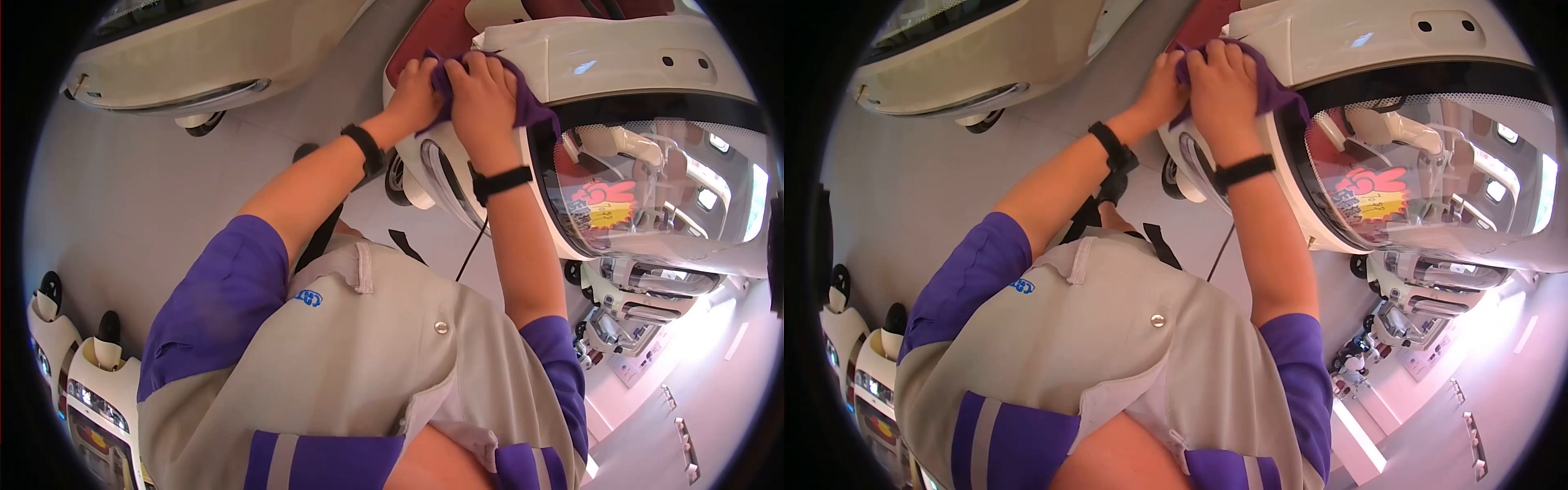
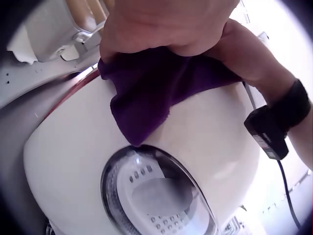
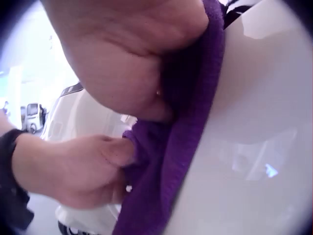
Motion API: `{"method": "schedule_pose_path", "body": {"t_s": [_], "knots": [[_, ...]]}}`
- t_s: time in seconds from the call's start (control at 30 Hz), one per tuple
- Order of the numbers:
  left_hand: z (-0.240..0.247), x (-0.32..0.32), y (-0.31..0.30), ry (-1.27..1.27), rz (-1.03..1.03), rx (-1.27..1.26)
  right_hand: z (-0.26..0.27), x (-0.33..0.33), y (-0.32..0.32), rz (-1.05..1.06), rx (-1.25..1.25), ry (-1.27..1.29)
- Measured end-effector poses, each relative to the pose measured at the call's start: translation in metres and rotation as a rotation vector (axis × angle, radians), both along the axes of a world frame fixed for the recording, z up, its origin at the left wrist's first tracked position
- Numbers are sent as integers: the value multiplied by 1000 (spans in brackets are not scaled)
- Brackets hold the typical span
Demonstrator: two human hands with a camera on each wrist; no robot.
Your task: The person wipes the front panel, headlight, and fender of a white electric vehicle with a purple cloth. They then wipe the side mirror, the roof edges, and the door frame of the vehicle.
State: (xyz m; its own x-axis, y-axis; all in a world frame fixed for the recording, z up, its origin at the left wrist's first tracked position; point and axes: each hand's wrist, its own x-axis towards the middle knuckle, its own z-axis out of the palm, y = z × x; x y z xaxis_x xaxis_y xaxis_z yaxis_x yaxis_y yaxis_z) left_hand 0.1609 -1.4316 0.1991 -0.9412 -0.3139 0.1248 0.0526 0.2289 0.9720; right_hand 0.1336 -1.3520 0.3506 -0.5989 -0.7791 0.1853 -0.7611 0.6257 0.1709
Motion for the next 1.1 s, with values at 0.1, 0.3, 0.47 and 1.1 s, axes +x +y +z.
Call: {"method": "schedule_pose_path", "body": {"t_s": [0.1, 0.3, 0.47, 1.1], "knots": [[-13, 10, 5, -68, -8, 34, -11, 10, 4, 0, 84, -36], [-10, 116, 75, -150, -9, 20, -29, 95, 88, 29, 147, -180], [6, 153, 84, -35, -453, -21, -46, 149, 208, -15, 181, -215], [27, 146, 158, 1, -525, -58, -17, 155, 216, -93, -52, -111]]}}
